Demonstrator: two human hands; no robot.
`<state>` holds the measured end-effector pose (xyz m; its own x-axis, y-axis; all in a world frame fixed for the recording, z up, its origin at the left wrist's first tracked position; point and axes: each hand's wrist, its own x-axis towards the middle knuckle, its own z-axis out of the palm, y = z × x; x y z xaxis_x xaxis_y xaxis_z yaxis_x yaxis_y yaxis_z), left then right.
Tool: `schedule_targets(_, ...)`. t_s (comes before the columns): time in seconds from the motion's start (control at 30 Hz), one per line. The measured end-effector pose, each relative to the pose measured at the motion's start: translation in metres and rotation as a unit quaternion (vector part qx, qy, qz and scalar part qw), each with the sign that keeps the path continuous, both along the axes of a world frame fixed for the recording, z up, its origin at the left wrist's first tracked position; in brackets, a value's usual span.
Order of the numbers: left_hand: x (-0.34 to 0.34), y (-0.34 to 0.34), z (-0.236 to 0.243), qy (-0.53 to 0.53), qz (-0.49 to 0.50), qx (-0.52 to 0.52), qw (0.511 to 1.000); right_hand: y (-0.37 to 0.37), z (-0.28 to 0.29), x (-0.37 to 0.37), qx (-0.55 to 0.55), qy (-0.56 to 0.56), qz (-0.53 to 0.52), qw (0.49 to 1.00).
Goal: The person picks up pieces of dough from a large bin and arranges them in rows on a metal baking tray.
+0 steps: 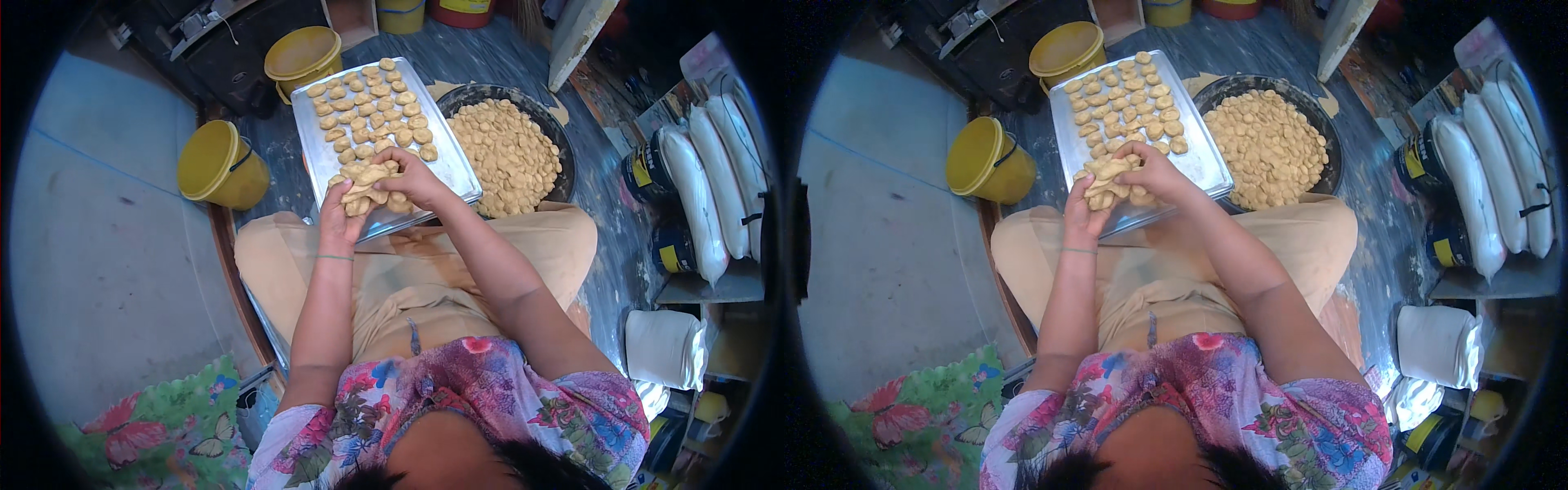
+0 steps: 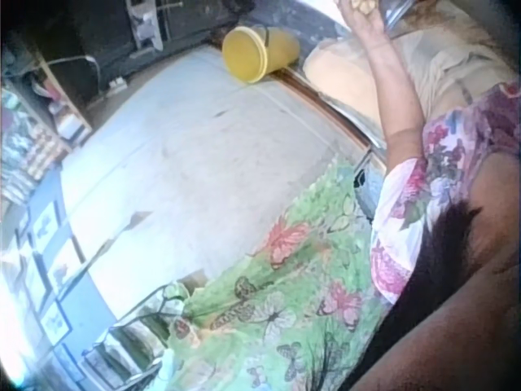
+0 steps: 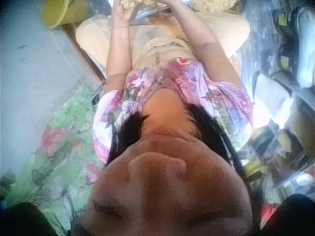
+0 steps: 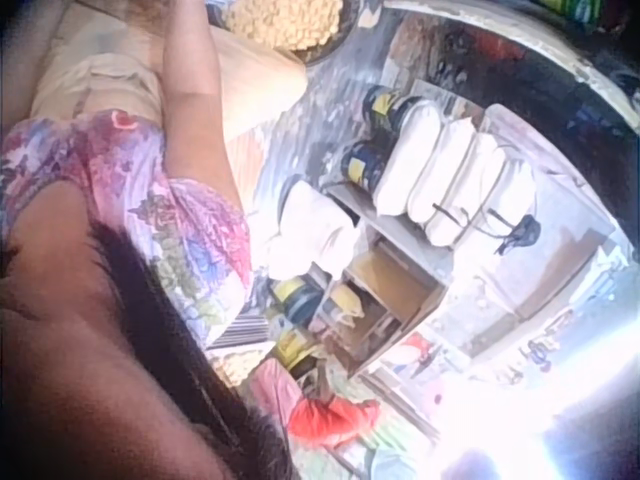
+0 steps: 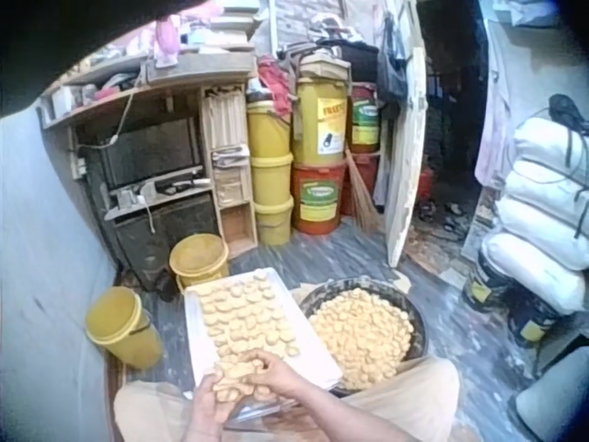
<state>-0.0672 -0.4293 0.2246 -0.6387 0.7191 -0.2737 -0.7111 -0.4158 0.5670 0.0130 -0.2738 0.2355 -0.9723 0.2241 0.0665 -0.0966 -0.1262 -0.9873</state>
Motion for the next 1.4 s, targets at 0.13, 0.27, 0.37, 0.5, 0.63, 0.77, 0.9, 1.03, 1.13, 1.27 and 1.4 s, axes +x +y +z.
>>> schedule_targets(0.13,0.013,0.002,0.017,0.007,0.000,-0.004,1.000,0.009,-0.003,0.013,-0.242,0.013,0.015,0.970)
schedule_targets(0.27,0.020,0.000,0.021,0.031,-0.004,0.001,1.000,0.010,0.004,0.022,-0.278,-0.028,0.044,0.959)
schedule_targets(0.37,0.018,0.001,0.018,0.082,-0.045,0.005,0.996,0.011,0.001,0.025,-0.233,-0.068,0.093,0.966)
schedule_targets(0.5,0.021,-0.001,0.033,0.104,-0.032,-0.027,0.994,0.012,-0.007,0.030,-0.308,-0.068,0.046,0.948)
schedule_targets(0.63,0.007,-0.007,0.046,0.099,0.028,-0.065,0.993,0.033,-0.026,0.030,-0.467,-0.057,-0.040,0.881)
schedule_targets(0.77,-0.012,-0.026,0.055,0.164,0.032,-0.097,0.981,0.062,-0.021,0.041,-0.505,0.029,-0.039,0.862)
schedule_targets(0.9,-0.026,-0.035,0.043,0.118,0.004,-0.102,0.988,0.070,0.007,0.043,-0.447,0.050,-0.077,0.890)
schedule_targets(1.03,-0.024,-0.026,0.028,0.081,0.001,-0.087,0.993,0.060,0.010,0.029,-0.331,0.067,-0.176,0.925)
schedule_targets(1.13,-0.024,-0.025,0.021,0.064,0.007,-0.085,0.994,0.058,0.011,0.025,-0.317,0.074,-0.147,0.934)
schedule_targets(1.27,-0.025,-0.026,0.018,0.045,0.028,-0.094,0.994,0.077,0.012,0.036,-0.399,0.104,-0.158,0.898)
schedule_targets(1.4,-0.022,-0.024,0.021,0.047,0.016,-0.107,0.993,0.142,0.000,0.067,-0.383,0.157,-0.270,0.870)
